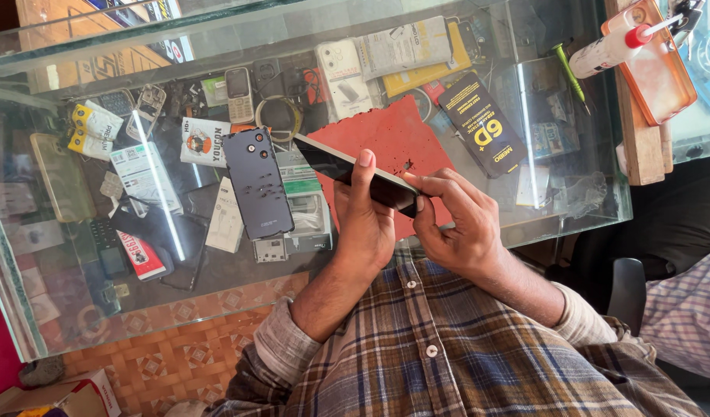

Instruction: The person repairs a smartphone on a glass workbench, prying open the phone body with a metal opening tool and removing the back cover. They disconnect internal components, apply liquid from a plastic bottle onto the phone, and position a replacement screen assembly onto the device.

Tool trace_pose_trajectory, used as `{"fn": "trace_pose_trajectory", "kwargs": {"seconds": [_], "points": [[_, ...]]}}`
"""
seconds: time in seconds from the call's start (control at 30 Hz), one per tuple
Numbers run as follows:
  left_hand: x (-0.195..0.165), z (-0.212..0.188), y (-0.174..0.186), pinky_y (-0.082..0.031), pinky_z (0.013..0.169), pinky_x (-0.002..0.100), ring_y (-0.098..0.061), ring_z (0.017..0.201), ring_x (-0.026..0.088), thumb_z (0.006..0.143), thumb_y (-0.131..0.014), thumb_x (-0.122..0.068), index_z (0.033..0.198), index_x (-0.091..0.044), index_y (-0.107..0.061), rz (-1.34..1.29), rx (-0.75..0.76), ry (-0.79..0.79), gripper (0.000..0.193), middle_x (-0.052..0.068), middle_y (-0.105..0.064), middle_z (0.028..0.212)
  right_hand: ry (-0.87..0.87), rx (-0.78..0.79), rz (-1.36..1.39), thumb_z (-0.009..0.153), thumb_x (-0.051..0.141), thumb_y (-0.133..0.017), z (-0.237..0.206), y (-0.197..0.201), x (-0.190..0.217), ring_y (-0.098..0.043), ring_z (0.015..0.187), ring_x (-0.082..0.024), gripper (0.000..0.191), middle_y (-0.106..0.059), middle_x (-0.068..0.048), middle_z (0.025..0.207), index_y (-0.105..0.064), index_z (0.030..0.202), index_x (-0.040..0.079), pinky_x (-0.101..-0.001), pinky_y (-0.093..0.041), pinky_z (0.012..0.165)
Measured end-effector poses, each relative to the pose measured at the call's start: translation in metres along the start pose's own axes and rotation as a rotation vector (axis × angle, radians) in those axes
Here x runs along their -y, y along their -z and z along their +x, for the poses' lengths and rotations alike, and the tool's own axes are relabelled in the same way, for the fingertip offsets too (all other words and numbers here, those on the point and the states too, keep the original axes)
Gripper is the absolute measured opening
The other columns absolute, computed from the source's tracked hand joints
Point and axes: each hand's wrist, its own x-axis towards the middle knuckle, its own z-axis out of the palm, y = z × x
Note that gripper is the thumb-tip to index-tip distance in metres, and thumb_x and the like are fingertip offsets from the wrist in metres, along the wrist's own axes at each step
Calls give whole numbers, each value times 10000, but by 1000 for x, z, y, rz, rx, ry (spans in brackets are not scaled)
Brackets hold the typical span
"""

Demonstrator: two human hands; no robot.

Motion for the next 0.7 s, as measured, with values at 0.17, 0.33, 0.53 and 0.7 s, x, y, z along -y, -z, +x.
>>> {"fn": "trace_pose_trajectory", "kwargs": {"seconds": [0.17,0.33,0.53,0.7], "points": [[1,0,1,-532,735,289,-615,755,69,948,-754,-362,980,-109,-516,21,-4,7,349,-19,-589,821,-19,-10,-14,903,-101,-621,-1,0,0,-697,767,-261,232,-667,-133,884,-670,1117,-27,-359,-554,676],[3,2,3,-539,706,305,-631,756,100,1026,-747,-378,937,-94,-530,-29,111,0,368,-6,-601,811,-31,-6,-6,904,-91,-643,0,2,2,-701,767,-253,279,-676,-129,889,-680,1170,-14,-355,-553,671],[0,0,-1,-573,740,312,-674,807,101,960,-702,-451,949,-130,-591,-74,-12,142,340,-15,-657,816,-9,40,-13,881,-88,-660,2,9,5,-694,791,-265,405,-688,-140,927,-670,1279,-12,-359,-557,698],[1,-2,-3,-568,757,311,-680,811,114,970,-671,-521,942,-108,-609,-95,23,196,419,-1,-666,820,-21,54,77,903,-96,-652,3,13,3,-710,806,-226,390,-703,-128,945,-683,1279,3,-323,-557,706]]}}
